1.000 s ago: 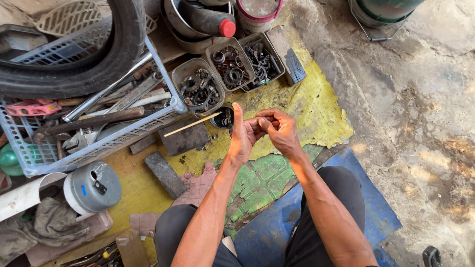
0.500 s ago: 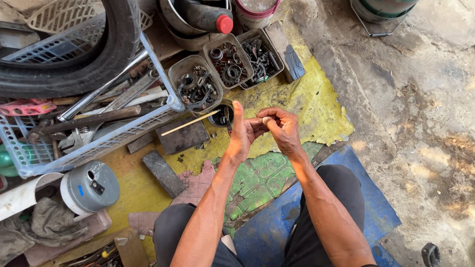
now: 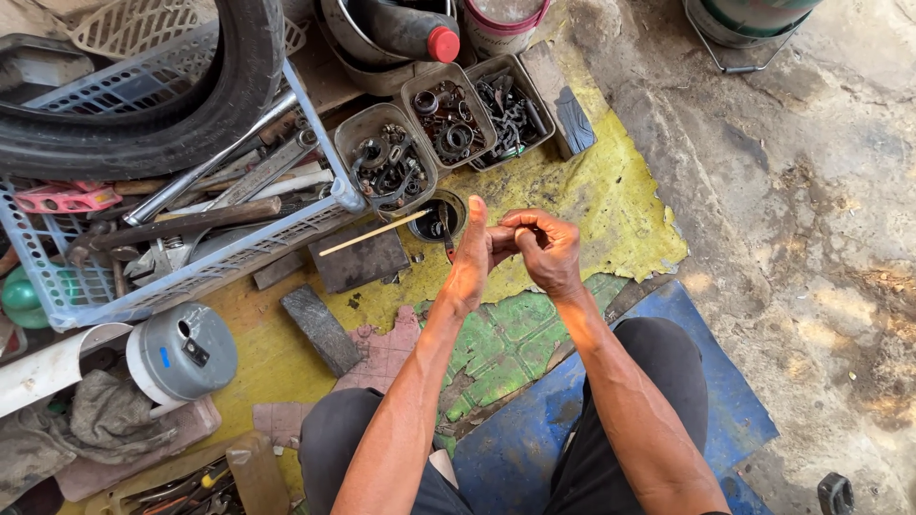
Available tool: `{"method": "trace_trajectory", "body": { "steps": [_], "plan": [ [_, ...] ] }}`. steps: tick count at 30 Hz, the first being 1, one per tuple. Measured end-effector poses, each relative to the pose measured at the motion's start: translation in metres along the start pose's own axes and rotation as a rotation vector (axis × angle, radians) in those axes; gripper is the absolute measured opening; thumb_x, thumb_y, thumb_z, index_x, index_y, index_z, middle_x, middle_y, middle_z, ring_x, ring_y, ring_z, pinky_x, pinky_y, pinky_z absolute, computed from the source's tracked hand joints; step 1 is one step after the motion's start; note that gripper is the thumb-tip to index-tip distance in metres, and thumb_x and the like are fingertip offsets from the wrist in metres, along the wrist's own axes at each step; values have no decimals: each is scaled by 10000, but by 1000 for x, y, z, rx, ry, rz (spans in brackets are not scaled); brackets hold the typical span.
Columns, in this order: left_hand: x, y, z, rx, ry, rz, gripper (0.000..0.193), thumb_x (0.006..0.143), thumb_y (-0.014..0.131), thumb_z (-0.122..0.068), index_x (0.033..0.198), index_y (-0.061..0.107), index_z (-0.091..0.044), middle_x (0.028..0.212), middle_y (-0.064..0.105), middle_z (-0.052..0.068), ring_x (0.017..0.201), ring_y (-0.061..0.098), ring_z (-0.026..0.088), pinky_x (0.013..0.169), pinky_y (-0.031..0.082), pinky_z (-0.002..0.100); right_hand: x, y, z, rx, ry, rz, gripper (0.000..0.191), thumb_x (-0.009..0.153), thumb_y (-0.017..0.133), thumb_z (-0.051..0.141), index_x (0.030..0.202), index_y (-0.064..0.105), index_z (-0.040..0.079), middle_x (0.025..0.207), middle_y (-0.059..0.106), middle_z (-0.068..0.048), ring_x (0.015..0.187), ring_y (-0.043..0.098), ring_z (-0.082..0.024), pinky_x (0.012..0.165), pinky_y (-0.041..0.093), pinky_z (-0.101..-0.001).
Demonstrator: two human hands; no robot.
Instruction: The person paints the rim of a bicycle wheel with black paint using a brush. They then walk to a workbench, place the paint can and brush down, and wipe their hands with a yellow cloth. Finally, they pick up a bicycle inner tube and inspect it.
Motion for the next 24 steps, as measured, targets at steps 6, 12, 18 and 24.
{"method": "trace_trajectory", "body": {
  "steps": [6,12,18,24],
  "plan": [
    [-8,4,-20,-213,0,169,1324,844,124,-967,1281,637,173,1279,687,260,1238,640,324,1205,402,437,5,-6,5,-177,42,7,146,969,636,-6,1055,748,-44,1042,760,-109,925,707,-154,835,599,-287],
    [-16,20,-26,-653,-117,321,1329,790,132,-989,1484,465,94,1467,562,224,1353,557,306,1219,345,417,10,-11,36,-600,-177,-93,176,985,633,41,1114,747,8,1207,717,-153,1079,704,-284,960,587,-374],
    [-7,-9,-46,-878,137,144,1242,850,194,-930,1640,177,29,1707,273,153,1584,243,294,1282,141,485,-35,50,75,-504,-512,68,182,1022,624,54,1184,703,75,1257,720,-79,1328,646,-272,1252,447,-486],
    [-8,-19,-54,-861,275,147,1223,866,240,-906,1650,97,21,1734,159,184,1611,132,333,1306,44,513,-58,77,68,-576,-354,188,380,1027,625,92,1397,614,8,1496,602,-164,1502,485,-348,1290,278,-541]
  ]
}}
Point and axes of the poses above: each hand's wrist, its own x-axis towards the middle knuckle, its own y-axis out of the palm, z = x × y, the point moved 5 cm from there along x, towards the middle knuckle
